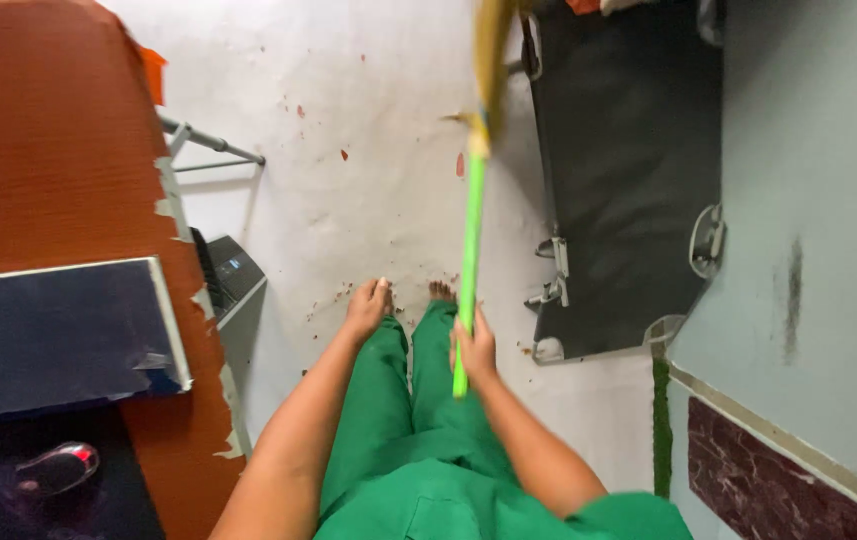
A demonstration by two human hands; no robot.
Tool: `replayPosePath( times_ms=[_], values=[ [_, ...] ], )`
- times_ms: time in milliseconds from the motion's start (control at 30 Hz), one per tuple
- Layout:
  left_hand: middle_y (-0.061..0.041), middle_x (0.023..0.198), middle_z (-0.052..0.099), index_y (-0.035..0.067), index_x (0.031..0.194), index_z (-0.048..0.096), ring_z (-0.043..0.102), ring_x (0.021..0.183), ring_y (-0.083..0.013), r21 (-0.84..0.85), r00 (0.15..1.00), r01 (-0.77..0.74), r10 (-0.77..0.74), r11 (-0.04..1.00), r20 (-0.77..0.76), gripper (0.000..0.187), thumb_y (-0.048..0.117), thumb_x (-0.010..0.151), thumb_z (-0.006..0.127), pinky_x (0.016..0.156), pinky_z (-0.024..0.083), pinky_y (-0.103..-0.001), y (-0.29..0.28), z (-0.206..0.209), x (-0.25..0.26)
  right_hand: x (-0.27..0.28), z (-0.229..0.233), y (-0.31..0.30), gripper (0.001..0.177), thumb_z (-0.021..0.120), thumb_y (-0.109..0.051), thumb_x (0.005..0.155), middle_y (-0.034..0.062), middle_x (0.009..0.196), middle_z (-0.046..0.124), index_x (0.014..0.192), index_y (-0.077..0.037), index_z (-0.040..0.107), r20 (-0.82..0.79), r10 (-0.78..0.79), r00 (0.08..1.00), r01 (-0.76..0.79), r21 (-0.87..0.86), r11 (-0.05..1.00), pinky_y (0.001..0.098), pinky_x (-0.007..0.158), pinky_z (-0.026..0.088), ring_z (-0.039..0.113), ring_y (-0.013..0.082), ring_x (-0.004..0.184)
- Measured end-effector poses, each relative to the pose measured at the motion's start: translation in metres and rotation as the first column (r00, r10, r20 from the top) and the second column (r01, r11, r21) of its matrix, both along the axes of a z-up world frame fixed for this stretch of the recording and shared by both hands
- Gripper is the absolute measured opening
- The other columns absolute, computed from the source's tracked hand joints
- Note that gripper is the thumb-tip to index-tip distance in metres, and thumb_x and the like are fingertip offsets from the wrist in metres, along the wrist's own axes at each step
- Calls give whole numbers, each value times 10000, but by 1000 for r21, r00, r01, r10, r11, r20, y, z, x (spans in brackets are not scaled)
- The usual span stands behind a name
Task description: The person sweeps the floor with a broom and then mops the floor with a mop, using a spray bottle.
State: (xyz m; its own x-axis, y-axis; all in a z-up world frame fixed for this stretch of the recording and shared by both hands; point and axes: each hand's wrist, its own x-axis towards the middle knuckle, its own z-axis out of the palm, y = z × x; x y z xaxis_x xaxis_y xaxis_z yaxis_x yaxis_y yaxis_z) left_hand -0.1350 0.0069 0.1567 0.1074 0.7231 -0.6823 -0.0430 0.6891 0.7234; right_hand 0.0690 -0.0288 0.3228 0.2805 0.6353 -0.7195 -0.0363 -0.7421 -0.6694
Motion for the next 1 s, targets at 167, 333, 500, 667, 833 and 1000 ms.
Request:
replayPosePath(
  times_ms=[167,333,500,667,833,1000],
  values=[
    [-57,752,632,-10,961,653,585,669,-150,44,999,-6,7,999,-35,380,328,1057,508,629,496,-320,-6,14,-13,0,-60,-22,264,579,-125,947,60,623,513,1181,-147,460,-70,-183,981,150,-334,930,377,394,441,494,203,429],
    [-105,840,699,23,1003,685,655,773,-200,46,948,78,-59,996,-313,408,389,1035,507,727,524,-369,-10,19,-35,-41,-147,54,179,568,-184,963,67,604,487,865,-66,476,-430,-413,803,197,-462,864,393,437,431,476,228,464],
    [-93,913,741,49,1095,708,697,844,-196,13,954,-16,19,1000,-300,440,425,1024,492,795,548,-363,-6,4,-42,-91,-198,175,322,538,-285,935,51,593,408,717,-112,376,-871,-378,313,103,-365,925,375,469,410,416,228,507],
    [-71,998,751,39,1147,710,696,899,-164,40,950,-120,126,992,-285,454,431,1039,507,820,549,-333,13,-14,-35,-92,-220,311,155,560,-206,959,3,647,444,917,-77,484,-908,-354,226,3,-363,932,268,464,407,444,125,512],
    [-99,1012,754,37,1148,709,699,867,-209,-55,932,-257,233,965,-279,459,437,1023,521,802,572,-353,52,-22,-4,-46,-170,356,185,528,-123,937,80,630,591,1093,-26,548,-530,430,731,-351,248,903,321,372,446,551,178,410],
    [-100,1073,759,55,1174,696,726,964,-222,-99,935,-206,166,973,-314,464,448,1026,500,875,551,-359,128,-24,65,49,-107,291,644,606,-51,957,78,723,608,1566,-85,400,-41,536,844,-506,276,817,300,408,452,527,140,434]
  ],
)
